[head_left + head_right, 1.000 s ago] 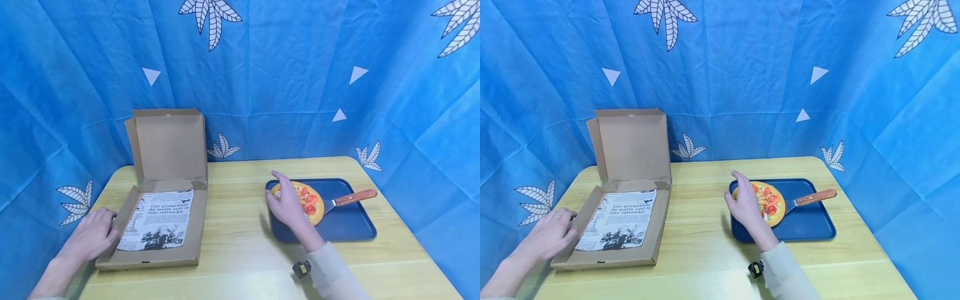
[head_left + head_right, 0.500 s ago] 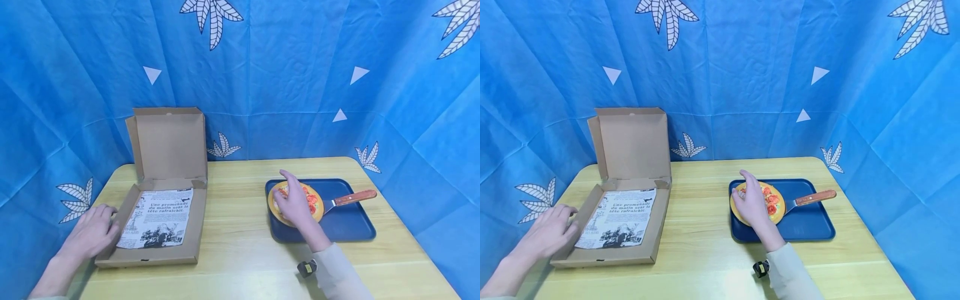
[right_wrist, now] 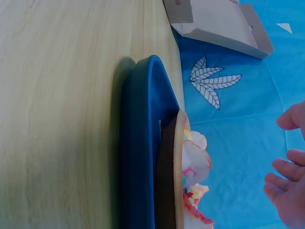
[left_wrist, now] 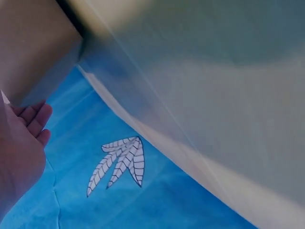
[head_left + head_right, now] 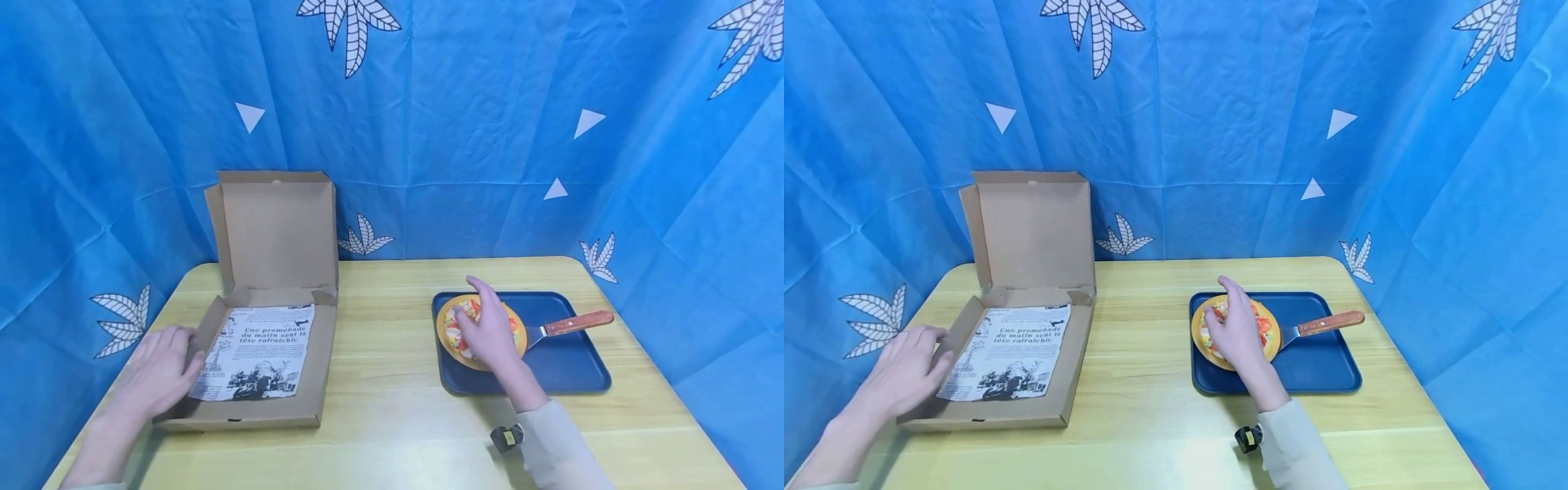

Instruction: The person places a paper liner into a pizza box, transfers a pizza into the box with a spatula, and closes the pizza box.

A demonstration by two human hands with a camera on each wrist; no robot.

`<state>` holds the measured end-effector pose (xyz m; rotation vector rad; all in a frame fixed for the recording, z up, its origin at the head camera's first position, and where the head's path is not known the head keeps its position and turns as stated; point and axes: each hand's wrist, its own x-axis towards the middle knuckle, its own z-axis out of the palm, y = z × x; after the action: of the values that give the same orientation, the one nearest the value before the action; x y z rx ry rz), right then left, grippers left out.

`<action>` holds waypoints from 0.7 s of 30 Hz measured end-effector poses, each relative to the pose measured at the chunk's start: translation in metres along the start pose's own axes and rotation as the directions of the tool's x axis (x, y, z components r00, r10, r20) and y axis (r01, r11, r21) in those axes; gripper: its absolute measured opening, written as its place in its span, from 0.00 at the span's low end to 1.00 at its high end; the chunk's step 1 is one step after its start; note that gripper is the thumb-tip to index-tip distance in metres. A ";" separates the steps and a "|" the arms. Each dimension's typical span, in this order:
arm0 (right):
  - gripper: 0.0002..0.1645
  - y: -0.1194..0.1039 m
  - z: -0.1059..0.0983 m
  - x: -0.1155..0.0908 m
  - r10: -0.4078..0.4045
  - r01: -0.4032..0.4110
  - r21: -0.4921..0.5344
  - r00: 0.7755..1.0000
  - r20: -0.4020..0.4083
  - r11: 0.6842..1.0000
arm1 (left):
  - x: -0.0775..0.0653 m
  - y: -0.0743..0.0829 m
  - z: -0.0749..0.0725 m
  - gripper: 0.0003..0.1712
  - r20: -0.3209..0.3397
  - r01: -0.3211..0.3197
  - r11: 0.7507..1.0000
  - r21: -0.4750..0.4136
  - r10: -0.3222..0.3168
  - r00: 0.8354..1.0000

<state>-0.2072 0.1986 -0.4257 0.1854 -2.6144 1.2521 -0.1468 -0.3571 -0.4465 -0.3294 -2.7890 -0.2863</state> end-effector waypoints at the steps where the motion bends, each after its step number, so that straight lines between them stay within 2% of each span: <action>1: 0.40 0.000 -0.001 0.000 0.004 -0.004 -0.001 1.000 0.002 1.000 | 0.000 0.003 0.000 0.26 0.002 0.003 1.000 -0.011 -0.003 1.000; 8: 0.39 0.003 -0.004 0.000 -0.004 0.004 -0.006 1.000 -0.004 1.000 | 0.001 0.021 -0.002 0.28 -0.001 0.021 0.998 -0.065 -0.021 1.000; 15: 0.39 0.003 -0.008 0.000 -0.016 0.015 -0.023 1.000 -0.011 1.000 | 0.004 0.037 -0.003 0.27 -0.039 -0.015 0.997 -0.082 0.012 0.999; 21: 0.38 0.006 -0.011 -0.002 -0.028 0.027 -0.054 0.999 -0.033 0.998 | 0.010 0.049 -0.006 0.30 -0.040 -0.033 0.994 -0.104 0.029 0.999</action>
<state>-0.2051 0.2106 -0.4240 0.1885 -2.6042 1.1651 -0.1412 -0.3096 -0.4298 -0.3874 -2.7343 -0.4275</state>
